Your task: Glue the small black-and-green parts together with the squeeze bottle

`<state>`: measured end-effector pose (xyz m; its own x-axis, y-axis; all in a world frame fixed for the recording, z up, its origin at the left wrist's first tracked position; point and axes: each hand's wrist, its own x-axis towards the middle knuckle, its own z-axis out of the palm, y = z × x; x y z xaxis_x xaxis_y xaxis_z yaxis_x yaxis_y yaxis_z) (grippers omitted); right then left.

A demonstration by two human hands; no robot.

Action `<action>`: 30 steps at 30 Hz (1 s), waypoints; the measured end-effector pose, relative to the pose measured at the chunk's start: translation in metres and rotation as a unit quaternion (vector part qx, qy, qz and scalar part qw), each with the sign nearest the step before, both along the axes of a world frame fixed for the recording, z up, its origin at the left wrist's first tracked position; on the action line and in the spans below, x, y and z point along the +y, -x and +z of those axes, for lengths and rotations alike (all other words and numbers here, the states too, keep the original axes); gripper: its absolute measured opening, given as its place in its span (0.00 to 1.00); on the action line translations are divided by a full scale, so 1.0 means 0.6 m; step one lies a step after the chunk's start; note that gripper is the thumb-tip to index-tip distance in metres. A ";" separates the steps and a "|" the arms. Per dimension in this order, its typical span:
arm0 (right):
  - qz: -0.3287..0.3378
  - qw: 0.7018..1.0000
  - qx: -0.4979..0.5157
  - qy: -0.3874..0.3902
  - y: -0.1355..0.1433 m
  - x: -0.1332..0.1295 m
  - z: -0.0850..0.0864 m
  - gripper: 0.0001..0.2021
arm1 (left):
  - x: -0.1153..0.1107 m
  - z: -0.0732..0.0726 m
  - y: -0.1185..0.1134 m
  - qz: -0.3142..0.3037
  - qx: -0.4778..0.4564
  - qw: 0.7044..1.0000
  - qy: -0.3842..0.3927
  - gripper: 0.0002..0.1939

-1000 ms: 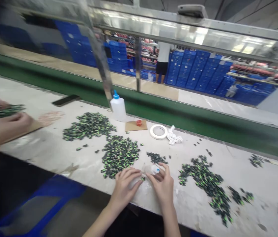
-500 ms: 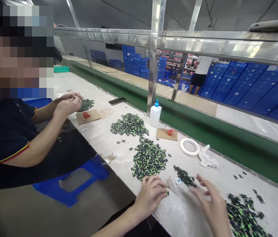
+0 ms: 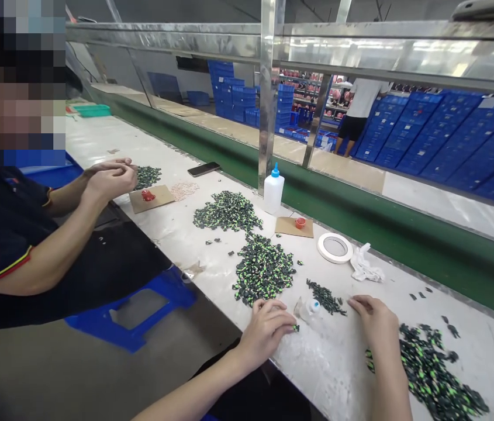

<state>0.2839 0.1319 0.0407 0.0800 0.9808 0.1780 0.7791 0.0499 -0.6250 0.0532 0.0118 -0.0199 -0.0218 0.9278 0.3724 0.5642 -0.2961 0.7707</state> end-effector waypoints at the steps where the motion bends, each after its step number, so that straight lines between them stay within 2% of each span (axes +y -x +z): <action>1: -0.031 0.999 0.011 -0.005 0.002 -0.016 0.012 0.24 | -0.001 0.004 0.003 -0.004 -0.010 1.000 -0.001 0.08; 3: -0.089 0.994 0.043 -0.037 0.010 -0.061 0.034 0.23 | -0.007 0.016 0.007 -0.008 -0.041 0.999 -0.004 0.07; 5: -0.106 0.989 0.089 -0.046 0.027 -0.116 0.046 0.19 | -0.016 0.033 0.008 -0.007 -0.089 0.996 -0.004 0.05; 7: -0.102 0.978 0.164 -0.074 0.053 -0.172 0.044 0.15 | -0.028 0.052 0.006 -0.017 -0.147 0.989 0.002 0.04; 9: -0.068 0.963 0.240 -0.103 0.087 -0.218 0.034 0.14 | -0.039 0.071 0.002 -0.032 -0.196 0.980 0.006 0.06; 12: -0.076 0.943 0.311 -0.091 0.137 -0.257 0.020 0.11 | -0.050 0.093 -0.001 -0.035 -0.216 0.976 -0.004 0.07; 15: -0.092 0.931 0.348 -0.057 0.164 -0.271 0.018 0.10 | -0.055 0.101 0.001 -0.034 -0.196 0.980 -0.027 0.06; 21: -0.039 0.934 0.353 -0.031 0.175 -0.283 0.030 0.08 | -0.064 0.101 0.008 -0.040 -0.164 0.984 -0.062 0.08; 27: 0.000 0.936 0.351 -0.023 0.176 -0.281 0.021 0.07 | -0.067 0.109 0.012 -0.064 -0.171 0.983 -0.030 0.08; 30: 0.027 0.938 0.340 -0.059 0.174 -0.280 0.013 0.05 | -0.066 0.112 0.015 -0.073 -0.191 0.979 0.015 0.07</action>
<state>0.1793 -0.0362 0.0484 0.1643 0.9636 0.2109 0.1963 0.1776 -0.9643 0.0440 -0.0280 0.0475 -0.0200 0.9417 0.3358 0.1858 -0.3265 0.9268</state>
